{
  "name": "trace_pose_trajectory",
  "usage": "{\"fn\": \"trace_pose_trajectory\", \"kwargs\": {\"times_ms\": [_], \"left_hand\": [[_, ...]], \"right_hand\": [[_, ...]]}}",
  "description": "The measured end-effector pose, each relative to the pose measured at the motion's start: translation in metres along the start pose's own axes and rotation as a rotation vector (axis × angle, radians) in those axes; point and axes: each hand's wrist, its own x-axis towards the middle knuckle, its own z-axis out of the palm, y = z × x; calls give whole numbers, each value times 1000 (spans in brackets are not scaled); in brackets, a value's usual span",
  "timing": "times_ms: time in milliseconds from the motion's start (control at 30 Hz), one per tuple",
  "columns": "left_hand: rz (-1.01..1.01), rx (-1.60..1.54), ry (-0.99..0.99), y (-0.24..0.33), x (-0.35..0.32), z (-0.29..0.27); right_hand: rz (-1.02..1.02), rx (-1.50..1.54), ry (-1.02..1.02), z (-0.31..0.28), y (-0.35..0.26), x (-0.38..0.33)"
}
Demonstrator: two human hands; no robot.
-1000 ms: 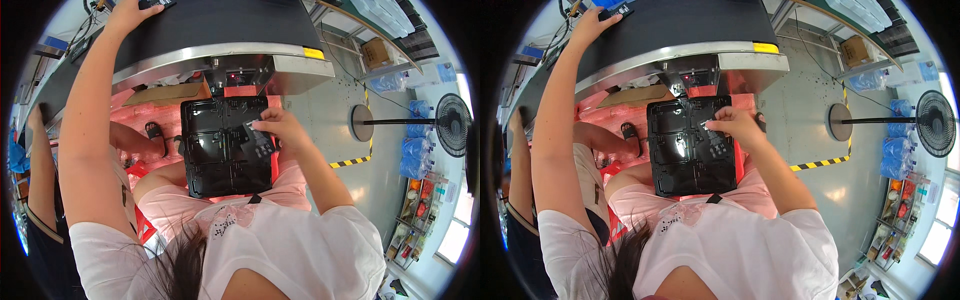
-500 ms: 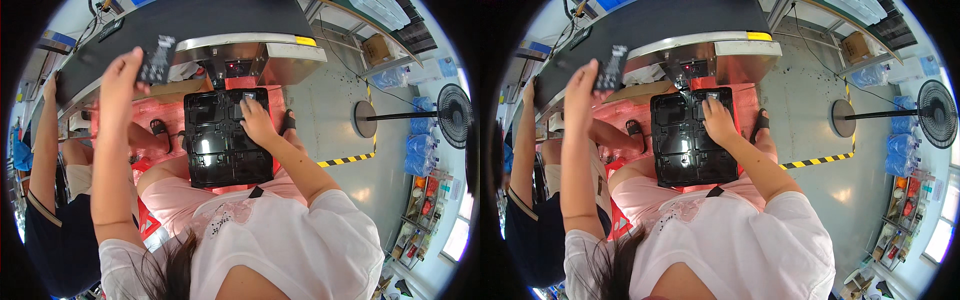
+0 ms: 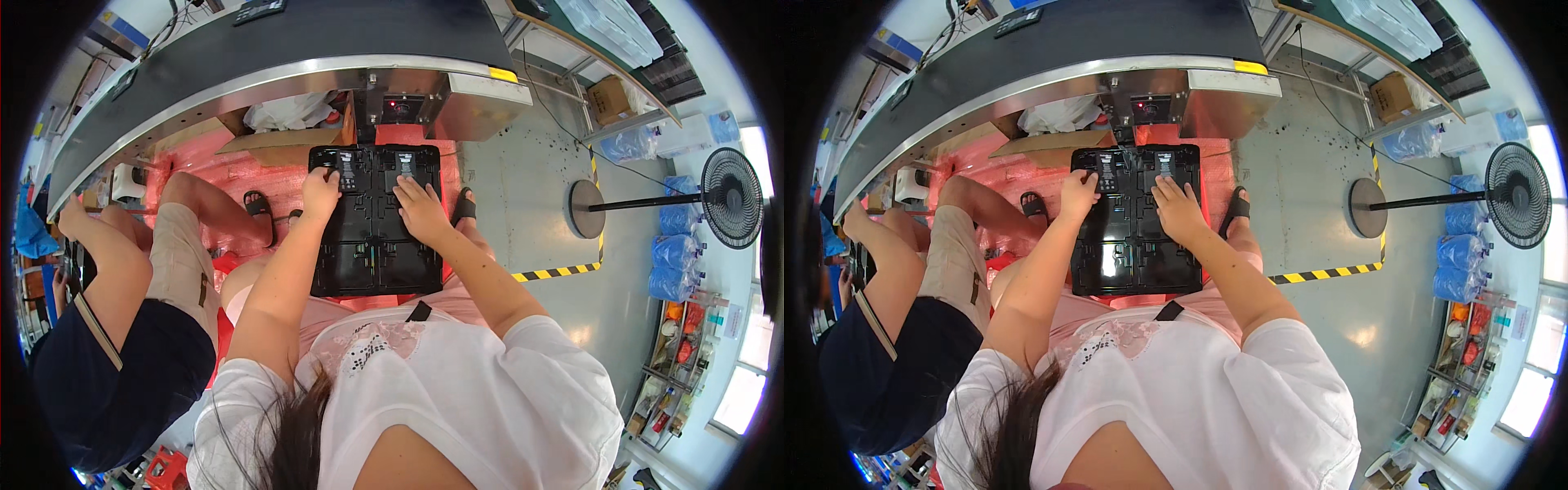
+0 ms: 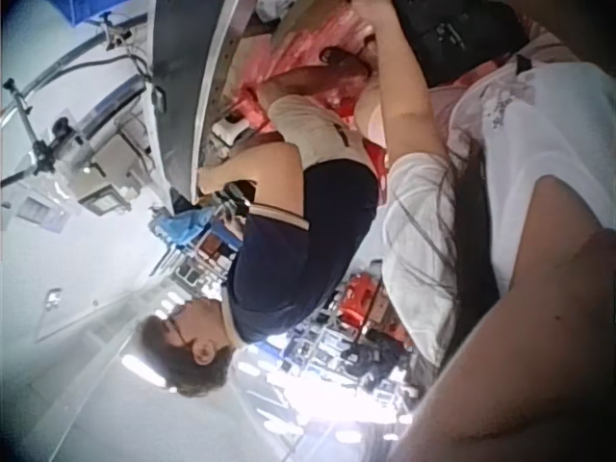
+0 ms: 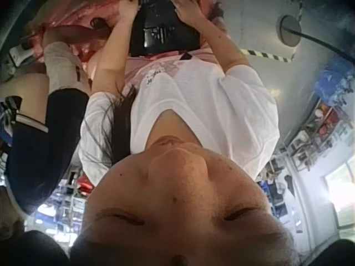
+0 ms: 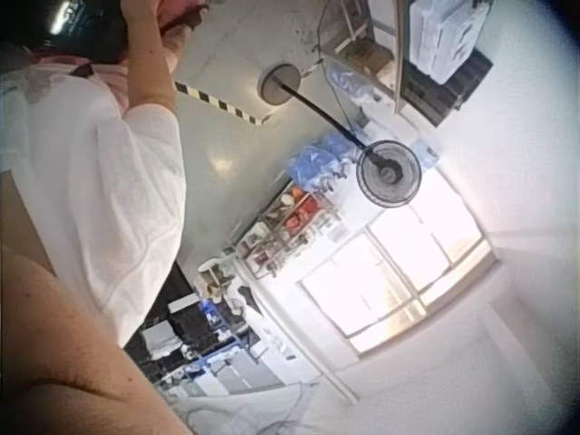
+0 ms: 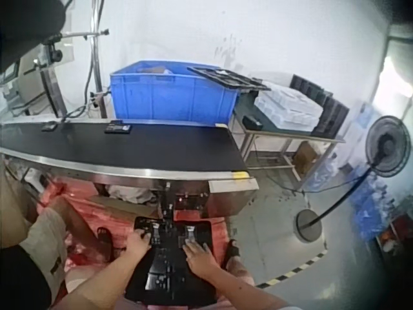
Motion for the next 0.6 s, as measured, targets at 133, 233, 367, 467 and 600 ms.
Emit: {"fn": "trace_pose_trajectory", "kwargs": {"times_ms": [133,233,367,467,600], "left_hand": [[17,181,37,-16,-1,-12],[364,592,201,-7,-16,-15],[328,460,144,-8,-9,-15],[397,362,108,-14,4,-20],[422,516,152,0,-12,-17]], "right_hand": [[41,-14,32,0,-11,-8],[46,-13,56,3,-12,-12],[42,-26,57,2,-11,-12],[40,9,26,-5,-11,-9],[-13,186,179,-63,-27,9]]}}
